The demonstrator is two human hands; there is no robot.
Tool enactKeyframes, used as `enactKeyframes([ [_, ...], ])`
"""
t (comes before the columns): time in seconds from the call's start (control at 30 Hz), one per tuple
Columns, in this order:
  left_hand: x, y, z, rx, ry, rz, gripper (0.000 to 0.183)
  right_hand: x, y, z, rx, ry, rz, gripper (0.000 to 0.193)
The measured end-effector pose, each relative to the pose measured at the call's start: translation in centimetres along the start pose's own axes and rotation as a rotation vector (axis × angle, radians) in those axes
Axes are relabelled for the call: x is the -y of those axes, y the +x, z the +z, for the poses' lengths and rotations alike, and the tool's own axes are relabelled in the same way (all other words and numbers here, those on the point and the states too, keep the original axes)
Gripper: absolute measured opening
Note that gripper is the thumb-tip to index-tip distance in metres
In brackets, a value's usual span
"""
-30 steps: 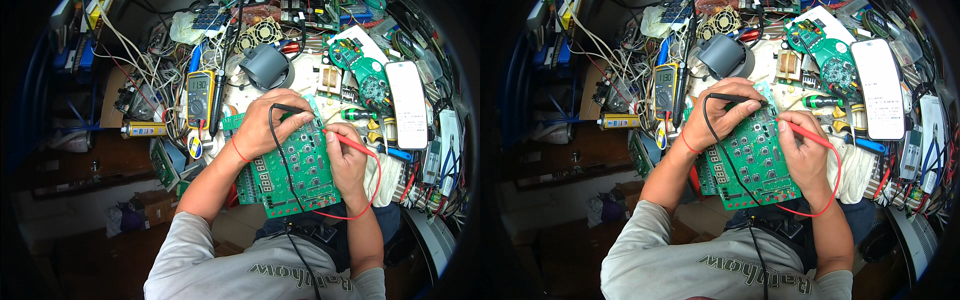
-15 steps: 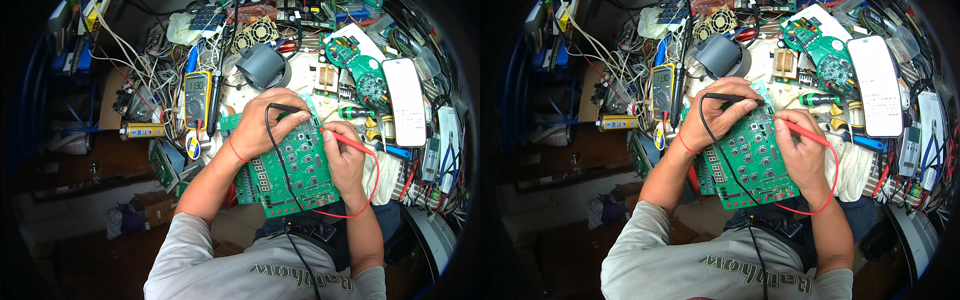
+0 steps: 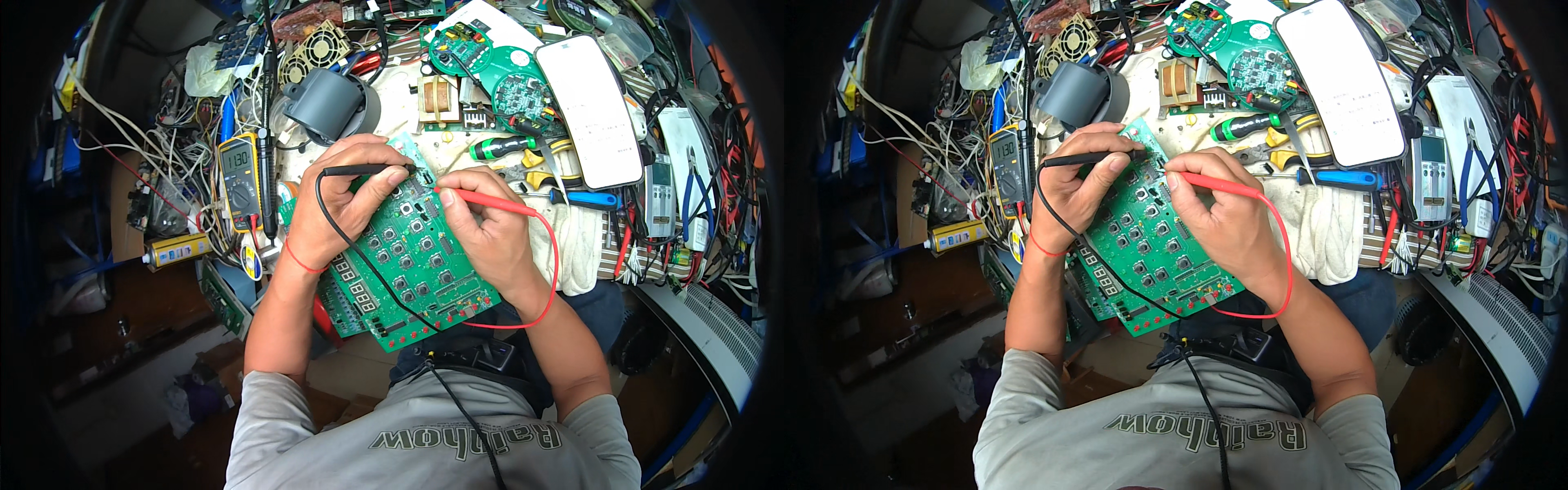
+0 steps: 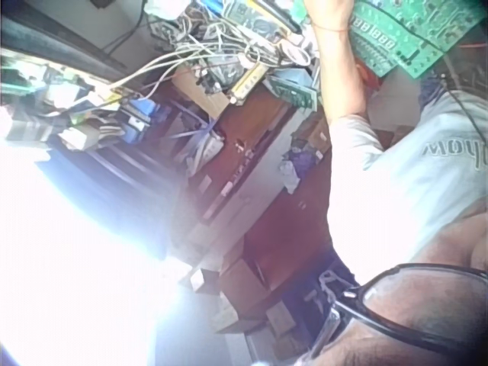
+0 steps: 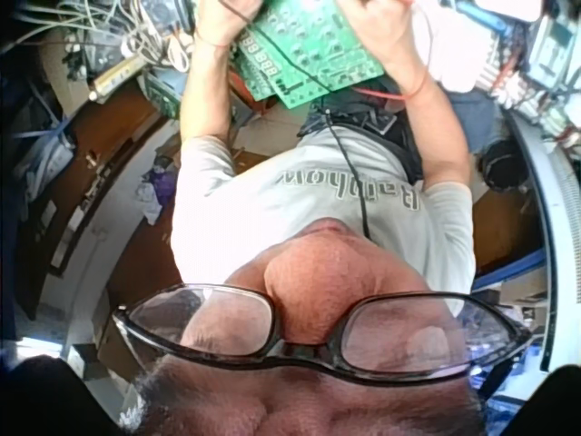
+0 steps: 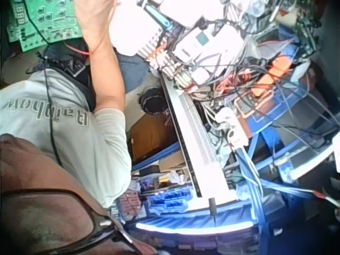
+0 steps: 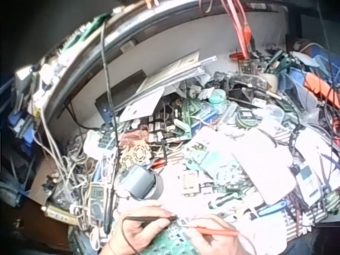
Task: The person holds a green circuit board and uses a multimeter with red and black probes to test multiple points on the board. The person moves the probes across different components and connectors while observing the multimeter display. The board is rotated and repositioned during testing.
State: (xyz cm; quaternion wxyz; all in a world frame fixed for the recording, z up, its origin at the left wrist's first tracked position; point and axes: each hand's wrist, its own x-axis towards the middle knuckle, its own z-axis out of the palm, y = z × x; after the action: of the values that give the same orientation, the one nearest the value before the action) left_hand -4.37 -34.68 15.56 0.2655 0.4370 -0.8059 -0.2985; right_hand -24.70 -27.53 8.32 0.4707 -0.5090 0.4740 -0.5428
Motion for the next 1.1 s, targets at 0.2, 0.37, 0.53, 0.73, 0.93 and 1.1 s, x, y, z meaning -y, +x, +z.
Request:
enactKeyframes([
  [0.2, -0.17, 0.0, 0.08, -0.019, -0.027, 0.01, 0.01, -0.28, 0.1, 0.12, 0.001, -0.074, -0.065, 0.012],
  [0.37, -0.31, -0.05, 0.14, -0.029, 0.012, -0.003, 0.012, -0.24, -0.08, 0.46, -0.034, 0.028, -0.013, 0.014],
  [0.53, -0.43, -0.17, -0.24, 0.029, 0.027, -0.047, 0.014, -0.55, -0.06, 0.35, -0.027, 0.024, -0.033, 0.015],
  [0.73, -0.26, -0.15, -0.21, 0.028, 0.013, -0.04, 0.014, -0.49, -0.09, 0.32, -0.025, 0.029, -0.029, 0.015],
  [0.93, -0.22, -0.05, -0.23, 0.033, 0.004, -0.04, 0.014, -0.52, -0.13, 0.43, -0.028, 0.038, -0.025, 0.014],
  [1.1, -0.43, -0.14, -0.21, 0.026, 0.019, -0.053, 0.014, -0.64, -0.1, 0.44, -0.03, 0.036, -0.04, 0.014],
])
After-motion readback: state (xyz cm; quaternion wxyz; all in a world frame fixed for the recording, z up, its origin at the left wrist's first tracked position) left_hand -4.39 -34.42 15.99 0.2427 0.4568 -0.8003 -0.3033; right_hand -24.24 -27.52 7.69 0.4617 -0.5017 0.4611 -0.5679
